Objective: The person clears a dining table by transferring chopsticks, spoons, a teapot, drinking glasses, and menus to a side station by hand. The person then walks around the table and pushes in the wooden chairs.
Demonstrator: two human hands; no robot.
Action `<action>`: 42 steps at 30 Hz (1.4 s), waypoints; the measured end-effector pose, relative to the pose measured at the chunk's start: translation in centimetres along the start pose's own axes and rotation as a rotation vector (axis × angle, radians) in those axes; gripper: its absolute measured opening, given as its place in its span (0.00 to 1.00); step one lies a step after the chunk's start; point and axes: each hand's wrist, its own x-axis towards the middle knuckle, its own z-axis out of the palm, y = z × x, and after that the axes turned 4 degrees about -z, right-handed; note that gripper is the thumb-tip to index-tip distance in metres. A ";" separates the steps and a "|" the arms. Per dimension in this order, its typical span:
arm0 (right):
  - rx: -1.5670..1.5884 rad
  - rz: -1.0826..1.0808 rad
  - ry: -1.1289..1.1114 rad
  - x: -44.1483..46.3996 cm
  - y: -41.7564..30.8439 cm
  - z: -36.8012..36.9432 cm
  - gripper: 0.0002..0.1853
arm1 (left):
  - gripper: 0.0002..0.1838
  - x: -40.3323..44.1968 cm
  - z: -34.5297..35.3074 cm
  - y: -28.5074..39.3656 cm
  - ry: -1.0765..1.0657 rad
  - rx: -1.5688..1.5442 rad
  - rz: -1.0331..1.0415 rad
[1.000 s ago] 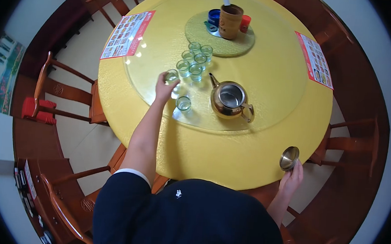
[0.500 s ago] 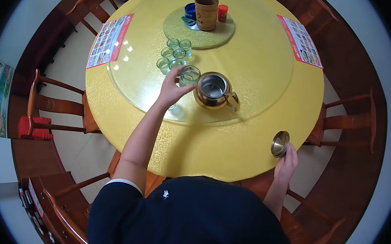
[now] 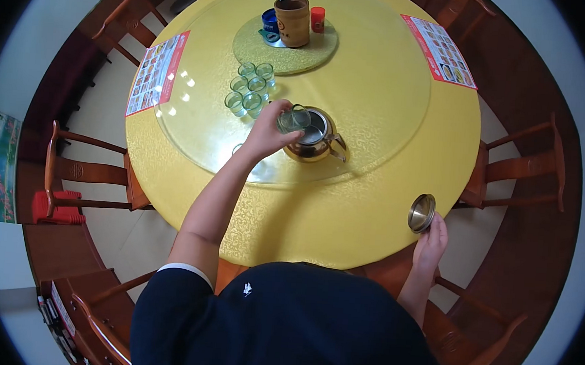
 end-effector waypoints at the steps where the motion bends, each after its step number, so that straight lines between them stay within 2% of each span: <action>1: 0.001 -0.009 -0.016 0.0 0.1 -0.1 0.11 | 0.31 0.1 -0.1 0.1 -0.012 0.053 0.030; 11: 0.007 -0.010 0.001 -0.2 -0.4 0.5 0.11 | 0.27 0.5 -0.4 0.7 -0.015 0.317 0.175; 17: 0.003 -0.016 -0.001 -0.1 -0.2 0.2 0.11 | 0.26 1.1 -0.8 1.5 -0.064 0.596 0.388; 19: -0.018 -0.015 -0.058 0.0 0.0 -0.4 0.12 | 0.24 1.4 -0.7 1.6 -0.023 0.786 0.599; 23: 0.002 -0.009 0.000 -0.2 -0.4 0.3 0.11 | 0.21 1.8 -0.9 2.0 -0.101 0.924 0.740; 25: -0.029 -0.015 -0.052 0.0 0.0 -0.3 0.12 | 0.21 2.1 -0.8 1.8 -0.146 1.067 1.010; 26: -0.030 -0.015 -0.054 0.0 -0.1 -0.2 0.12 | 0.21 2.3 -0.9 1.8 -0.145 1.067 1.008; 28: -0.010 -0.011 -0.003 -0.1 -0.4 0.3 0.11 | 0.23 2.7 -0.9 1.8 -0.035 1.242 1.271; 31: -0.005 -0.009 0.028 -0.2 0.0 0.1 0.11 | 0.24 2.2 -0.7 2.1 -0.039 1.232 1.168; 38: -0.012 0.001 -0.015 -0.2 0.0 0.3 0.11 | 0.24 0.4 -0.4 1.6 0.013 1.145 1.079; 41: -0.011 -0.001 0.037 -0.3 0.2 0.9 0.11 | 0.26 -0.6 -0.9 2.1 0.166 0.596 0.392; 42: -0.015 0.009 0.025 -0.3 0.0 1.0 0.11 | 0.26 -0.6 -0.9 1.4 0.173 0.612 0.382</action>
